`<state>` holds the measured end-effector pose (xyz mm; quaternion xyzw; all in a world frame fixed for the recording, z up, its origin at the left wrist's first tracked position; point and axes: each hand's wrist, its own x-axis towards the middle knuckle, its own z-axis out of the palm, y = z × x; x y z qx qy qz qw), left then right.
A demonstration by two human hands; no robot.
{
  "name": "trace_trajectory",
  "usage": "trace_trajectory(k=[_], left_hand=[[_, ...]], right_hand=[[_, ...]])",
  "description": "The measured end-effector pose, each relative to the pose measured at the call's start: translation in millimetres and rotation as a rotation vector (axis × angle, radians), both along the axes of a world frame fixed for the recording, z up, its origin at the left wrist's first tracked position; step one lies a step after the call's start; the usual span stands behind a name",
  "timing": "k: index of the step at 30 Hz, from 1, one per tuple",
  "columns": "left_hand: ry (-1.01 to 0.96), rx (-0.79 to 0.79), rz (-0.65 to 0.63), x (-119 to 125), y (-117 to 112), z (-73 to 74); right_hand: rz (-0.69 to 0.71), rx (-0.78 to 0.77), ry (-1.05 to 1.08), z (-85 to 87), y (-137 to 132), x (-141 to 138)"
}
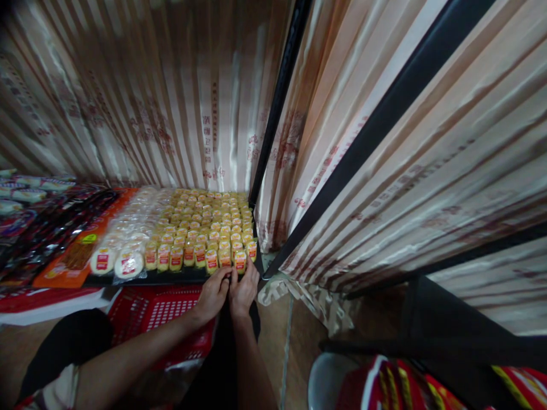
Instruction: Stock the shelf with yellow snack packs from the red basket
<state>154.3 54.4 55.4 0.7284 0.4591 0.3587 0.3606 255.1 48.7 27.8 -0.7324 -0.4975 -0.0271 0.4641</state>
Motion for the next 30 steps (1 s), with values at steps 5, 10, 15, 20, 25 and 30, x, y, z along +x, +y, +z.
trace_trajectory(k=[5, 10, 15, 20, 25, 30], left_hand=[[-0.001, 0.023, -0.004, -0.4, 0.1, -0.3], [0.017, 0.016, -0.001, -0.6, -0.5, 2.9], [0.016, 0.041, -0.008, -0.2, 0.9, 2.3], [0.079, 0.100, -0.051, -3.2, 0.6, 0.7], [0.255, 0.357, -0.140, -14.5, -1.4, -3.6], [0.462, 0.691, -0.306, -19.6, 6.5, -1.4]], right_hand=[[0.035, 0.039, 0.056, -2.4, -1.3, 1.1], [0.018, 0.044, 0.059, -5.8, -7.0, -0.7], [0.014, 0.049, 0.055, -7.7, -6.4, -0.8], [0.026, 0.054, 0.073, -7.7, -1.6, 0.2], [0.039, 0.052, 0.083, -12.3, -1.8, 1.3], [0.046, 0.104, 0.034, -17.9, -3.0, 3.6]])
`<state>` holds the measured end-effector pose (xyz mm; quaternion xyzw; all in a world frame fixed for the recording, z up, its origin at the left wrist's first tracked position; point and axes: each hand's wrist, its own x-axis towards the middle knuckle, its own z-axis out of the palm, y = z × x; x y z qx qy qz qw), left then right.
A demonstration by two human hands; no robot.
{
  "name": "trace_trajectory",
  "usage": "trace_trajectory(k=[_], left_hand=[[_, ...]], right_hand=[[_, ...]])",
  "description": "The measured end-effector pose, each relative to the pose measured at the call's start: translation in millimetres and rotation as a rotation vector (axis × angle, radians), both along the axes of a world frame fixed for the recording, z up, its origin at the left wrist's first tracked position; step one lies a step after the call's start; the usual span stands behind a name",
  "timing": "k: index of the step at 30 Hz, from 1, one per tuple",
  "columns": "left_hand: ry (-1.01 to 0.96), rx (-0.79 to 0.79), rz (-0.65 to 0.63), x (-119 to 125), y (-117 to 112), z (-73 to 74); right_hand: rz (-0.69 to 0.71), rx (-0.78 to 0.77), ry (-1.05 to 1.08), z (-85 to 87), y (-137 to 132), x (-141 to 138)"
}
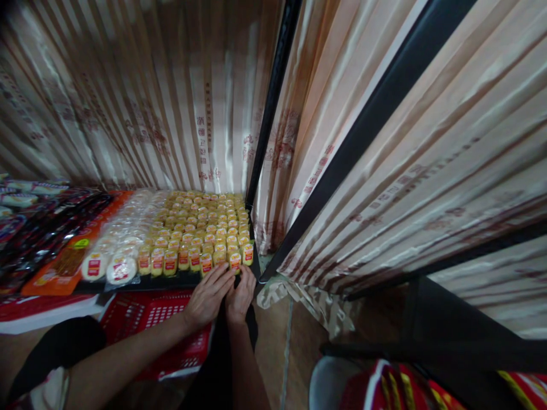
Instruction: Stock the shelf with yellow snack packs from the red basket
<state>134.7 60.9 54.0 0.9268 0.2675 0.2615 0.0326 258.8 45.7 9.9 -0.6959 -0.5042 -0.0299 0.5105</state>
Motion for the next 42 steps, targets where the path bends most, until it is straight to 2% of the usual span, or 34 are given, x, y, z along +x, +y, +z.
trace_trajectory(k=[4, 9, 14, 23, 27, 37, 42], left_hand=[[0.121, 0.139, -0.021, 5.7, 11.7, -0.6], [0.173, 0.179, 0.000, 11.3, 22.0, -6.4], [0.180, 0.221, -0.020, 9.6, 27.1, -10.7], [0.175, 0.348, -0.027, 6.5, 36.2, -23.6], [0.145, 0.436, -0.012, 6.8, 38.9, -27.4], [0.033, 0.434, -0.044, 6.1, 40.8, -26.1], [0.030, 0.441, -0.054, 5.2, 40.0, -23.8]], right_hand=[[0.005, 0.016, -0.041, 0.1, -0.8, 2.5], [0.037, 0.009, -0.047, -0.9, -6.0, 4.2], [0.024, 0.027, 0.048, 3.4, -8.0, 3.4], [-0.063, -0.021, 0.224, 20.4, 30.8, 14.3], [-0.055, -0.004, 0.284, 23.5, 39.1, 17.8], [-0.030, 0.007, 0.248, 14.5, 44.2, 21.8], [-0.005, -0.002, 0.231, 19.4, 47.8, 28.9]])
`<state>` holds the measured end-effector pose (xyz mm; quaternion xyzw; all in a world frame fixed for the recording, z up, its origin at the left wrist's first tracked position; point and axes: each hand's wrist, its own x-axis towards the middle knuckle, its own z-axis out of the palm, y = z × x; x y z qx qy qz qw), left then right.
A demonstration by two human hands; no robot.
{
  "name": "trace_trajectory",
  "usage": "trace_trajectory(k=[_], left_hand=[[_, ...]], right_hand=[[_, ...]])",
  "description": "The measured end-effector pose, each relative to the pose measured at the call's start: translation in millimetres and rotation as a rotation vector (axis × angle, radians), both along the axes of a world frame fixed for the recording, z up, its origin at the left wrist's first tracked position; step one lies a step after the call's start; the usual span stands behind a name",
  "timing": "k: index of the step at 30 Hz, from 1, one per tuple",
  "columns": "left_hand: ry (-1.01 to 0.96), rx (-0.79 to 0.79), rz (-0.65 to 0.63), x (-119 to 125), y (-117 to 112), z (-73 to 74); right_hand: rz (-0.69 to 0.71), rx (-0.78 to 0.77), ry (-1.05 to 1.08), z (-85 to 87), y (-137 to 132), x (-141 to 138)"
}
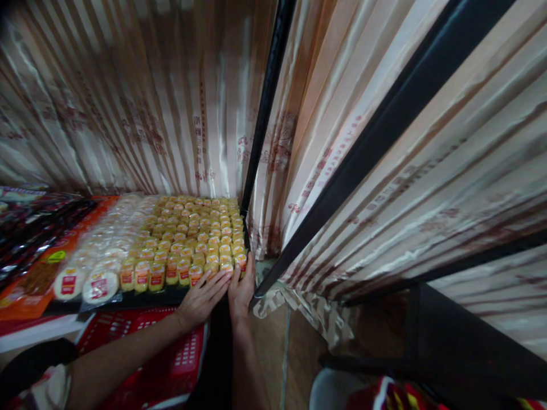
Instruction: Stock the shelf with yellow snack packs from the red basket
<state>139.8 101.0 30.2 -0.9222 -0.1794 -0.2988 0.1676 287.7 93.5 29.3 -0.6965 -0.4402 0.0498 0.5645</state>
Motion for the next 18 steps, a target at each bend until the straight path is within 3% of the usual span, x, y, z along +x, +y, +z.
trace_trajectory(k=[6, 18], left_hand=[[-0.003, -0.005, 0.015, -0.3, -0.6, 1.8], [-0.019, 0.038, 0.020, -1.8, -1.1, 6.5]], right_hand=[[0.124, 0.021, 0.109, 3.4, 7.8, 6.4], [0.136, 0.018, 0.133, 0.7, 12.0, 8.4]])
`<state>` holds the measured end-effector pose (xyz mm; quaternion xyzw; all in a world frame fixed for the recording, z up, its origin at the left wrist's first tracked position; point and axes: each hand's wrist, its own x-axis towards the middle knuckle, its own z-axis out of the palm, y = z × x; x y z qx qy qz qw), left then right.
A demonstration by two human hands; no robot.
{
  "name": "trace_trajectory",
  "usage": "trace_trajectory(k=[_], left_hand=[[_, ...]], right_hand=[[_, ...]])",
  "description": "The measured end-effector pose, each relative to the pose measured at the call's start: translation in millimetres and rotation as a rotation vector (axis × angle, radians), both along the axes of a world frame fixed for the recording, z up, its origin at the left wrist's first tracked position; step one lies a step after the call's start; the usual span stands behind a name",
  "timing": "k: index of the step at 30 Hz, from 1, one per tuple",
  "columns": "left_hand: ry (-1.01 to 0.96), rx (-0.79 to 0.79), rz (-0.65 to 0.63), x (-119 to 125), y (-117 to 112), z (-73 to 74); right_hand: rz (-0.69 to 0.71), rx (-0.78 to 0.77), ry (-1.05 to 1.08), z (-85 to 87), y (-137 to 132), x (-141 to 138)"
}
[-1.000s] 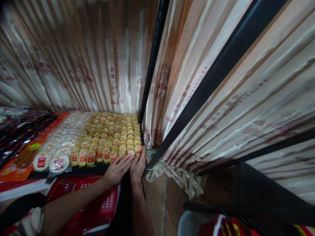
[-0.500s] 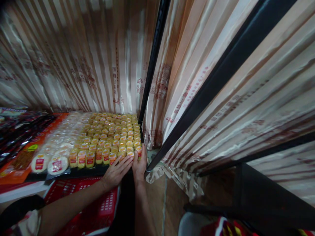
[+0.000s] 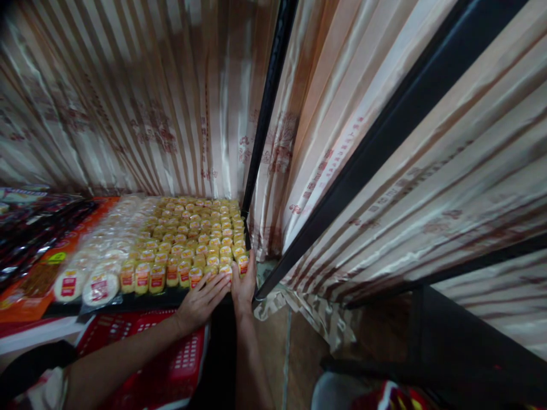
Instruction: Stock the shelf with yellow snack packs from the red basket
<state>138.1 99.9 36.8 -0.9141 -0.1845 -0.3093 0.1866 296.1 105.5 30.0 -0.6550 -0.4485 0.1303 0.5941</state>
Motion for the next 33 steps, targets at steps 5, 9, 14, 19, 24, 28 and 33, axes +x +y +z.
trace_trajectory(k=[5, 9, 14, 19, 24, 28, 33], left_hand=[[-0.005, 0.007, 0.000, -1.3, -1.2, 1.0], [-0.006, 0.008, 0.002, -2.9, -1.8, 2.5], [-0.019, -0.009, -0.015, -5.9, -2.0, 7.2], [-0.008, -0.025, -0.027, -7.3, -2.6, 6.3], [-0.021, -0.110, -0.006, 0.6, -0.1, 18.9], [-0.126, -0.329, 0.174, 16.1, 17.3, 48.8], [-0.164, -0.443, 0.132, 31.6, 45.5, 74.3]], right_hand=[[0.000, -0.016, 0.044, 4.3, 5.2, 1.2], [0.011, 0.001, 0.057, 6.2, 5.1, -2.1], [-0.036, -0.025, 0.062, 7.3, -1.0, -4.9], [-0.004, -0.052, 0.072, 8.5, -6.6, -3.2], [-0.022, -0.102, 0.010, 7.3, -12.3, -5.8], [-0.031, -0.084, -0.116, 8.9, -16.1, -12.5], [-0.039, -0.093, -0.228, 4.9, -15.2, -15.4]])
